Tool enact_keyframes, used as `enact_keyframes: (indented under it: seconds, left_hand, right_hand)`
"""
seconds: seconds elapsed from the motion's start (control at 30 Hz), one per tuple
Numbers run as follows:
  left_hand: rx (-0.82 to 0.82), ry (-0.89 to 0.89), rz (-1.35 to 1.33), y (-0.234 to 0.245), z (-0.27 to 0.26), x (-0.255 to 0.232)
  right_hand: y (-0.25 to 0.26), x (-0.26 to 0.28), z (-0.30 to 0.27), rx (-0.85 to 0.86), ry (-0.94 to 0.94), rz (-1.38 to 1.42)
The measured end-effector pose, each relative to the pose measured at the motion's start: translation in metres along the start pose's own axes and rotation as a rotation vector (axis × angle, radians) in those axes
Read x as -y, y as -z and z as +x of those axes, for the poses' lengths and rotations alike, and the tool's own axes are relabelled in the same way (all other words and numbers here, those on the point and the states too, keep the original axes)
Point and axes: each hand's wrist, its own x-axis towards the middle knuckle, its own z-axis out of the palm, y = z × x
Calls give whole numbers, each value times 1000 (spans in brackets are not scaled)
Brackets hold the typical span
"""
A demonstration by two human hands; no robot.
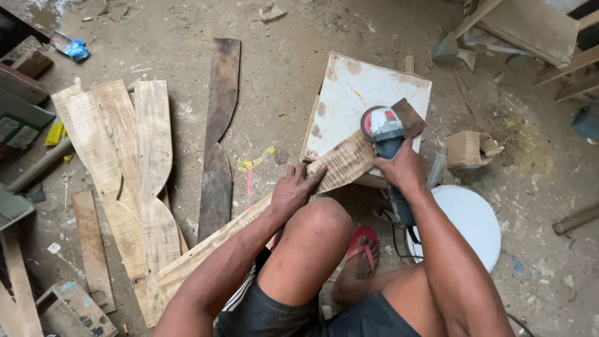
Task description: The person uses an angle grinder to sand the edges and surfaces of a curved wooden piece. They hold the wood with one hand and move the grinder along the contours, then flip the piece to sand the other side.
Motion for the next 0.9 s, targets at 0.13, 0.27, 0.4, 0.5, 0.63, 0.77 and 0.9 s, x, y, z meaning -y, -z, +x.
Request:
enact_keyframes:
  seconds: [0.13,0.27,0.4,0.5,0.63,0.77,0.9]
  left_hand:
    - [90,11,-47,33,-3,-10]
    - [125,14,-77,42,-9,-14]
    - [148,8,-91,20,-3,-4]
    - [176,6,-108,11,0,2]
    - [157,-3,-45,42,-6,-12]
    - [135,-4,-27,46,-8,-15]
    - [92,2,-34,35,-6,-12]
  right_hand:
    - [19,11,3,-41,-61,49]
    - [31,6,10,-83,-87,65]
    - [44,-21,37,-118,-119,89]
    - [50,-28,42,-171,-147,140]
    - [59,-31,42,-239,-180,135]
    - [67,-2,-3,-141,-114,165]
    - [67,26,-37,87,36,104]
